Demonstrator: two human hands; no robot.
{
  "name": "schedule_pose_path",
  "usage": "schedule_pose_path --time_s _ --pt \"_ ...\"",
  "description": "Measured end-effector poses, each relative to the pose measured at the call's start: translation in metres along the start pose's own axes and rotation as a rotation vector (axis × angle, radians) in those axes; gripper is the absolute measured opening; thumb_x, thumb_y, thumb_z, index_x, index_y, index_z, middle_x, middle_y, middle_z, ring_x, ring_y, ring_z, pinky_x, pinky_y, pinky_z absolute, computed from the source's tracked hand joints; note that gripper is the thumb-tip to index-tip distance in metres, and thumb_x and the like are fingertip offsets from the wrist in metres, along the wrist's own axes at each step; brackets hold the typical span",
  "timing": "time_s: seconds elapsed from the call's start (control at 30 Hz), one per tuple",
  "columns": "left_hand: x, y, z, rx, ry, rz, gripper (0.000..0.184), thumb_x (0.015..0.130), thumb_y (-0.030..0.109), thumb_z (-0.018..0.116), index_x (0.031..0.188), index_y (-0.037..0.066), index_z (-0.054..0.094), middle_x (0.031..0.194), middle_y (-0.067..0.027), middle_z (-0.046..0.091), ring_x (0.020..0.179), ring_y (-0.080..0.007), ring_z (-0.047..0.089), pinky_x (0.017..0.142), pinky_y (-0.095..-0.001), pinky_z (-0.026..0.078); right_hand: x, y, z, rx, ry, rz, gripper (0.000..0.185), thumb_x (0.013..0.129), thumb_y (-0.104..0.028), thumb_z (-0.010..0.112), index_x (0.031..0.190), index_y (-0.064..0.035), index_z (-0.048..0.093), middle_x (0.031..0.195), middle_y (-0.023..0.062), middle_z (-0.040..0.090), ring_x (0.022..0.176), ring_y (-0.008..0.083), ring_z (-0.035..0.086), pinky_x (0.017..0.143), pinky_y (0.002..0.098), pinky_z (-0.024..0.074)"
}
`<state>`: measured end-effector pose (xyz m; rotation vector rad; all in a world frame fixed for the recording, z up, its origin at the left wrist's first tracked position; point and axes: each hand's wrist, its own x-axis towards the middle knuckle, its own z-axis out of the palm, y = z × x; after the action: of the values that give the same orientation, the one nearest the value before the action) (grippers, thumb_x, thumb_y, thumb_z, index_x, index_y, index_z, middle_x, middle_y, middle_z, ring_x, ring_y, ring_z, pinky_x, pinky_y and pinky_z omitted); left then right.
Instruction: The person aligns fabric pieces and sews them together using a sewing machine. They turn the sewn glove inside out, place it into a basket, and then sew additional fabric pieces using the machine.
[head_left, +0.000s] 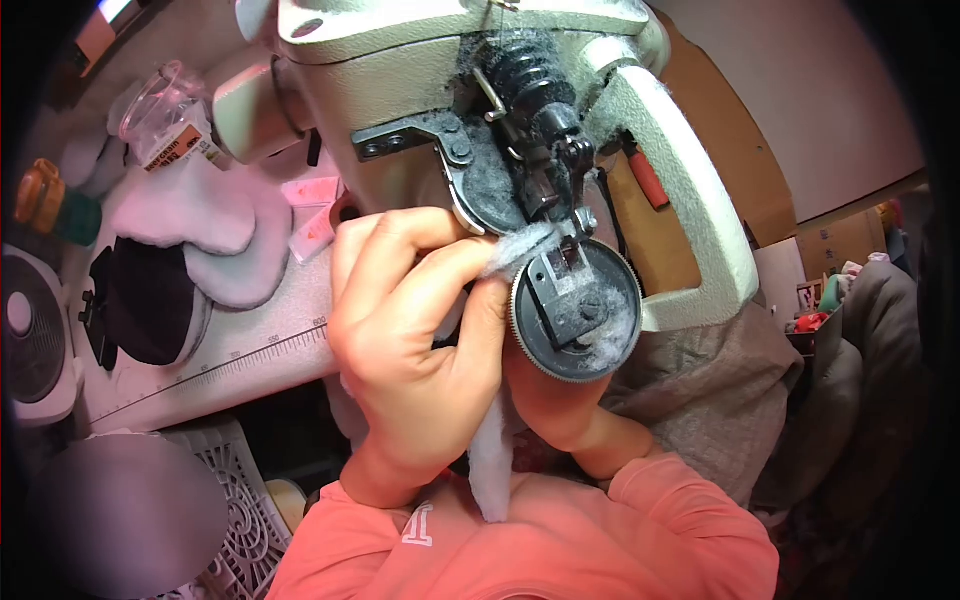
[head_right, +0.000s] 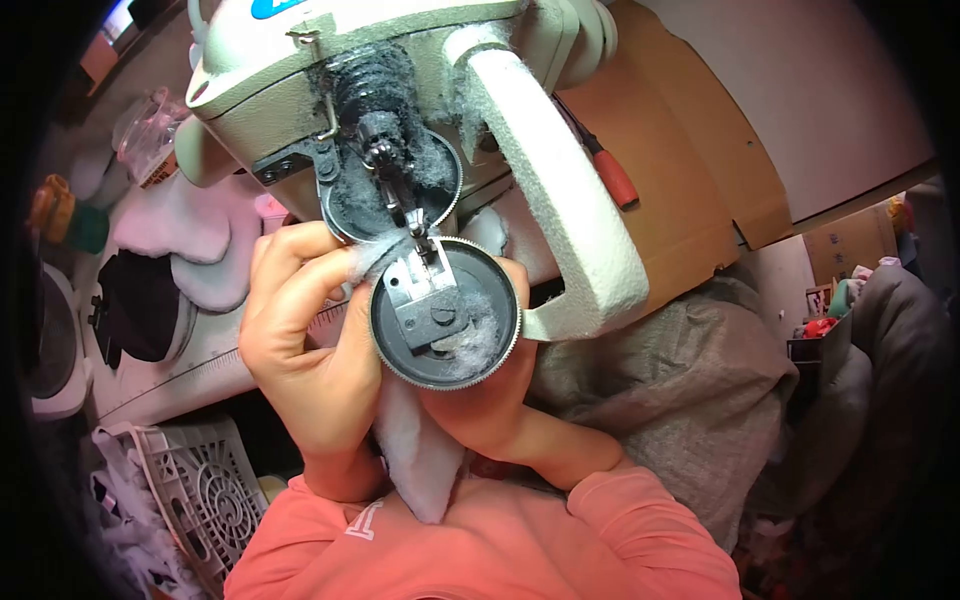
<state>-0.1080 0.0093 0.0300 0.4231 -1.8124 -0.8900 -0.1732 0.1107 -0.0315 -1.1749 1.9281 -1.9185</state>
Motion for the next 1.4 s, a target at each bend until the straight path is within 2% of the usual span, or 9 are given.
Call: schedule_pose_path --time_s 0.2,0.47,0.53,0.7,0.83,0.9,0.93,1.0,1.4 --pt "-0.001 0.0 0.002 0.065 0.004 0.057 0.021 0.063 -0.01 0.072 0.08 0.001 0.066 0.074 -0.006 0.057 0.075 -0.0232 0.05 0.065 -0.0307 0.042 0.004 0.001 0.002 -0.006 0.106 -0.037 0.054 0.069 0.0 0.079 0.111 -0.0018 0.045 0.1 0.0073 0.056 0.088 0.0166 0.058 0.078 0.0289 0.0464" --pt "0.0 0.01 -0.002 0.04 -0.083 -0.071 0.02 0.066 -0.011 0.068 0.083 -0.002 0.063 0.077 -0.0109 0.057 0.078 -0.0279 0.053 0.068 -0.0344 0.044 0.005 -0.012 0.003 0.091 0.1 -0.049 0.043 0.071 0.0 0.076 0.107 -0.0018 0.052 0.101 0.0077 0.058 0.093 0.0193 0.058 0.083 0.0311 0.0455" --pt "0.004 0.016 -0.009 0.084 -0.153 -0.091 0.019 0.069 -0.011 0.066 0.085 -0.002 0.062 0.078 -0.0128 0.057 0.079 -0.0303 0.054 0.07 -0.0361 0.045 0.0 -0.016 0.006 0.047 0.035 -0.047 0.055 0.077 0.003 0.073 0.126 -0.0011 0.049 0.117 0.0101 0.059 0.104 0.0175 0.058 0.09 0.0327 0.0474" --pt "0.011 0.032 -0.016 0.228 -0.245 -0.035 0.018 0.075 -0.009 0.061 0.091 -0.002 0.06 0.082 -0.016 0.057 0.077 -0.0344 0.058 0.069 -0.0386 0.047 0.001 -0.028 0.026 -0.011 0.035 -0.013 0.047 0.076 0.001 0.074 0.117 0.0011 0.052 0.104 0.0105 0.06 0.098 0.0207 0.06 0.084 0.0324 0.0474" --pt "0.008 0.032 -0.013 0.296 -0.2 0.022 0.017 0.075 -0.009 0.062 0.091 -0.002 0.06 0.082 -0.0159 0.057 0.075 -0.034 0.059 0.068 -0.0385 0.048 -0.002 -0.032 0.037 0.478 0.09 0.066 0.041 0.077 -0.002 0.072 0.114 -0.0013 0.055 0.105 0.0113 0.061 0.099 0.0237 0.06 0.085 0.0364 0.047" --pt "0.005 0.026 -0.012 0.265 -0.162 0.024 0.011 0.079 -0.011 0.058 0.089 -0.004 0.059 0.083 -0.0078 0.058 0.07 -0.0109 0.054 0.054 -0.0209 0.041 -0.001 -0.032 0.039 0.457 0.081 0.055 0.041 0.077 -0.002 0.072 0.114 -0.0016 0.056 0.105 0.0114 0.061 0.099 0.0241 0.06 0.086 0.0369 0.0469" --pt "0.004 0.026 -0.011 0.267 -0.166 0.027 0.011 0.079 -0.011 0.058 0.089 -0.004 0.059 0.083 -0.0078 0.058 0.07 -0.0109 0.054 0.054 -0.0209 0.041 0.0 -0.031 0.039 0.444 0.076 0.051 0.04 0.077 -0.003 0.072 0.114 -0.0017 0.056 0.105 0.0114 0.061 0.098 0.0243 0.06 0.086 0.0371 0.0469" --pt "0.0 0.027 -0.008 0.198 -0.112 -0.062 0.019 0.074 -0.012 0.064 0.089 -0.003 0.061 0.084 -0.016 0.06 0.074 -0.0305 0.061 0.068 -0.0345 0.049 0.0 -0.029 0.038 0.417 0.064 0.044 0.04 0.077 -0.003 0.072 0.113 -0.002 0.056 0.105 0.0115 0.061 0.098 0.0247 0.06 0.086 0.0375 0.0468" --pt "-0.003 0.019 -0.008 0.16 -0.135 -0.059 0.022 0.075 -0.013 0.062 0.094 -0.002 0.06 0.086 -0.0161 0.06 0.078 -0.0298 0.06 0.071 -0.0349 0.049 -0.003 -0.02 0.031 0.238 -0.029 0.009 0.036 0.078 -0.008 0.072 0.112 -0.0036 0.058 0.106 0.0122 0.061 0.098 0.0271 0.061 0.087 0.0402 0.0461"
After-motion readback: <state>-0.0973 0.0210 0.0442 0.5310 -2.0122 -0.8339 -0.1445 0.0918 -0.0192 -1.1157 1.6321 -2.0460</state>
